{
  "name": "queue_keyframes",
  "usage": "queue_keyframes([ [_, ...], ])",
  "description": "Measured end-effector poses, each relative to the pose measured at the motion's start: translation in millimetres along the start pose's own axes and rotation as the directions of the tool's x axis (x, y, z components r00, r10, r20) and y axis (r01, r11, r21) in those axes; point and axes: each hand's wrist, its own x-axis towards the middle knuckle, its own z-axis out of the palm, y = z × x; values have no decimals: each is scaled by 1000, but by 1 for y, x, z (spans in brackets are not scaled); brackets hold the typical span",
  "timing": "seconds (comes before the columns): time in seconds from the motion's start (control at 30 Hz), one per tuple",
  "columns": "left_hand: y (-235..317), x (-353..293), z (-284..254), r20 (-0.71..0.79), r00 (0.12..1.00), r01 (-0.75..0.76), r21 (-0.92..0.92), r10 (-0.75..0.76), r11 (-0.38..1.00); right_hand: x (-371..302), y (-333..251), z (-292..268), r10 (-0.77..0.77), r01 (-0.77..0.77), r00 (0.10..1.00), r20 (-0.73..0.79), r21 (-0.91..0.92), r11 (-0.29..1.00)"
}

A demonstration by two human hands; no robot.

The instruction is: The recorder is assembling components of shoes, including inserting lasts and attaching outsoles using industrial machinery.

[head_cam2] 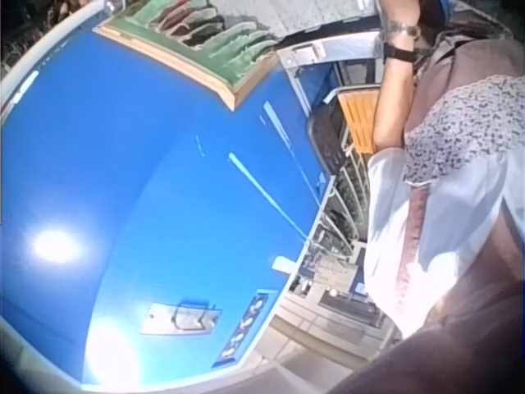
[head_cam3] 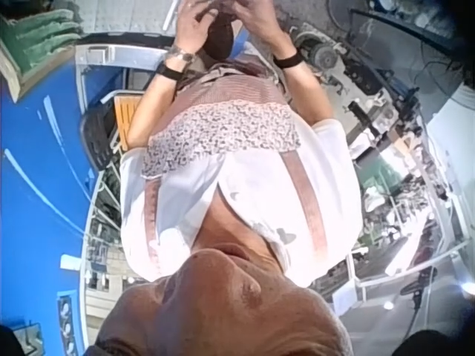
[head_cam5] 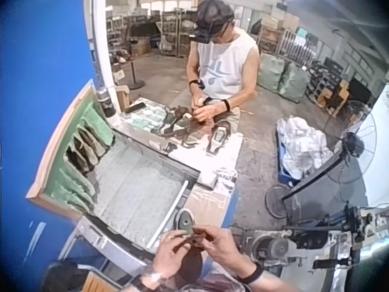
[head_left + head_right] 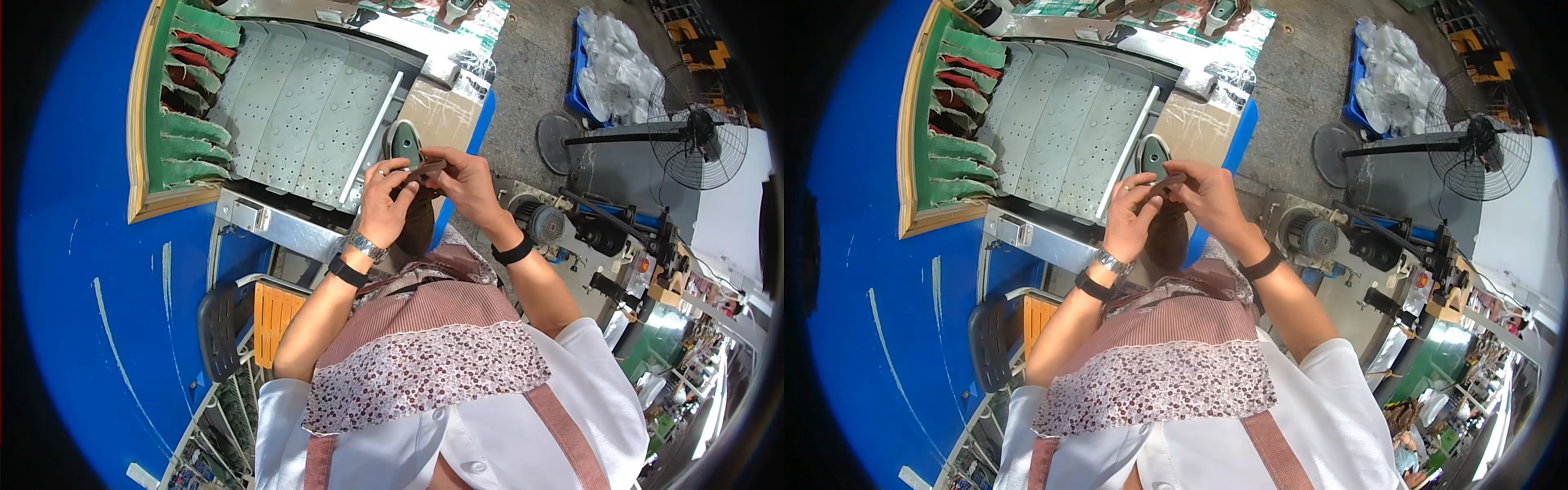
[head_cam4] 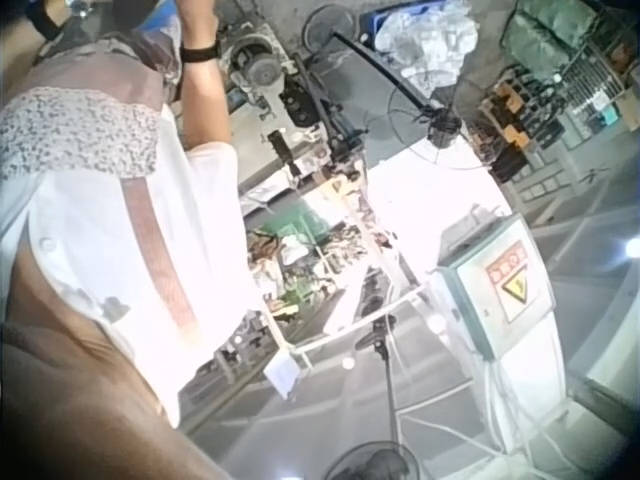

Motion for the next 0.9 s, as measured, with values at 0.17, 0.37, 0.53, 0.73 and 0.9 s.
queue_keyframes([
  [0.17,-2,2,-1,30,988,156,-145,-154,977,-1,-8,1,130,-130,991,-11,-15,991],
  [0.37,-12,3,0,91,937,336,-509,-338,793,0,-12,4,194,-198,980,39,232,952],
  [0.53,-15,4,-3,160,917,376,-655,-367,655,-2,-16,2,367,-345,930,-16,303,888],
  [0.73,7,6,-5,65,996,72,-47,-69,996,1,-13,7,366,-296,930,-18,554,778],
  [0.9,6,1,-4,152,980,-169,280,130,945,5,-102,-12,139,-103,990,30,829,550],
])
